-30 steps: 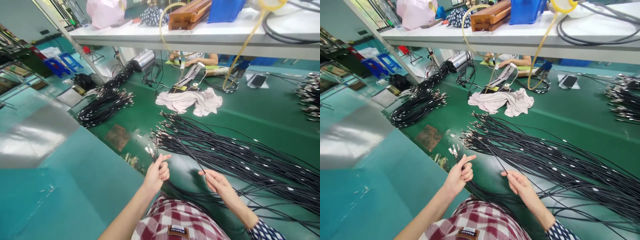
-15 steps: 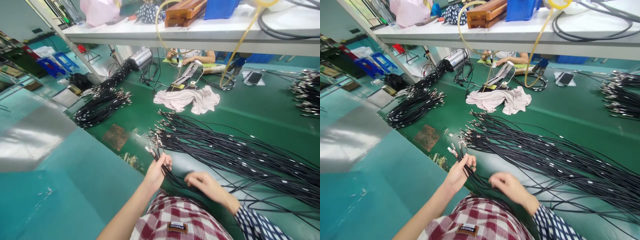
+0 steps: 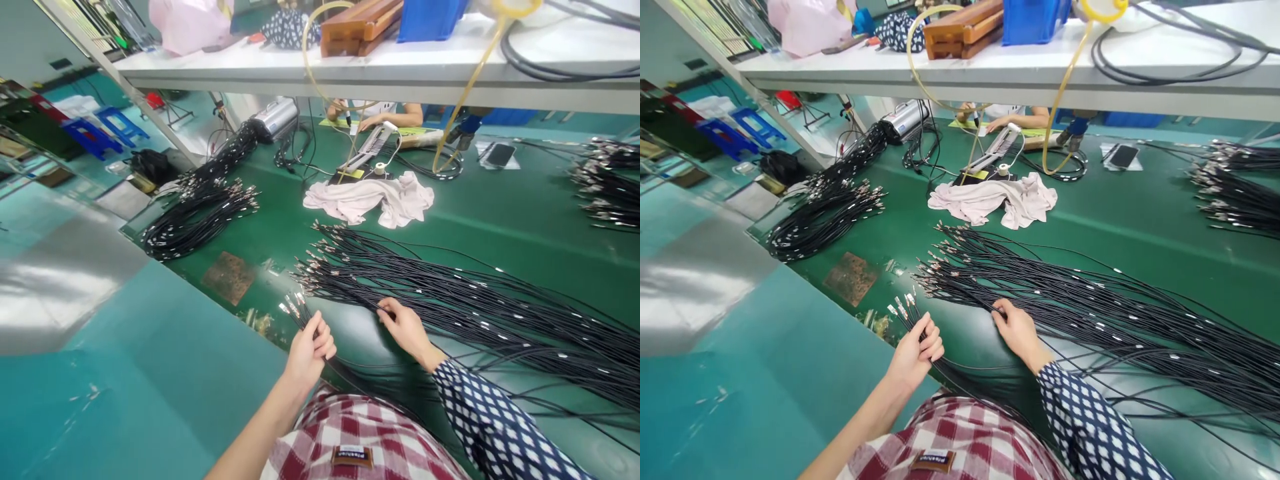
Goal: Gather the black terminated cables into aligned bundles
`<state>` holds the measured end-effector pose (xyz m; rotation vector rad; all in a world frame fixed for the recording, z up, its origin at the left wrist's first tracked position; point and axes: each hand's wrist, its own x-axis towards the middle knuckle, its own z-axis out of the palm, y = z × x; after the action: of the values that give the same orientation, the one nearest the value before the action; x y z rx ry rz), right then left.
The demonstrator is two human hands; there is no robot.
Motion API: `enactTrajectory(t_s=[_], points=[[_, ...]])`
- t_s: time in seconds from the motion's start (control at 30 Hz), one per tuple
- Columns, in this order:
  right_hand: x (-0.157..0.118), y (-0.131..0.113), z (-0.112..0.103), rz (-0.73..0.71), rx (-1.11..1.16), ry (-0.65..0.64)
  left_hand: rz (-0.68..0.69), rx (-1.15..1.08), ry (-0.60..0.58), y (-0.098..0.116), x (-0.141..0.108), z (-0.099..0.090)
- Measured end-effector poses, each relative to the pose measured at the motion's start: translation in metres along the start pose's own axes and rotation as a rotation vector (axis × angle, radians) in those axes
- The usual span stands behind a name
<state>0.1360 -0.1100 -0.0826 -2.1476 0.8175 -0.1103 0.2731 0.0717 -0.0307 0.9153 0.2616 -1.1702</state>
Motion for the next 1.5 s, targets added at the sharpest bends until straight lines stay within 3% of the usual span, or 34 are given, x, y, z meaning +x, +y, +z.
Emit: enactTrajectory(t_s=[0.13, 0.27, 0.43, 0.7, 0.87, 1.07, 1.23, 1.4, 1.5], points=[[-0.036, 0.004, -0.005, 0.101, 0.608, -0.126, 0.031, 0.064, 0.002, 0.000, 0.001, 0.002], [-0.073, 0.002, -0.008, 0.163, 0.814, -0.183, 0.002, 0.130, -0.060, 0.002, 0.005, 0.014], [-0.093, -0.007, -0.005, 0.167, 0.816, -0.169, 0.046, 0.159, -0.138, 0.006, 0.008, 0.034], [-0.107, -0.001, -0.006, 0.164, 0.777, -0.181, 0.144, 0.182, -0.079, 0.002, 0.005, 0.042], [-0.089, -0.038, -0.008, 0.123, 0.757, -0.296, 0.138, 0.279, -0.091, 0.000, -0.002, 0.048], [-0.057, -0.080, -0.005, 0.153, 0.895, -0.121, 0.164, 0.368, -0.134, -0.003, -0.011, 0.048], [-0.061, -0.076, -0.007, 0.163, 0.995, -0.080, 0.191, 0.331, -0.122, -0.003, -0.010, 0.046], [-0.080, -0.068, -0.004, 0.278, 1.071, -0.165, 0.202, 0.245, -0.101, -0.002, -0.007, 0.046], [-0.089, -0.064, -0.002, 0.264, 1.028, -0.144, 0.220, 0.208, -0.095, -0.001, -0.007, 0.046]])
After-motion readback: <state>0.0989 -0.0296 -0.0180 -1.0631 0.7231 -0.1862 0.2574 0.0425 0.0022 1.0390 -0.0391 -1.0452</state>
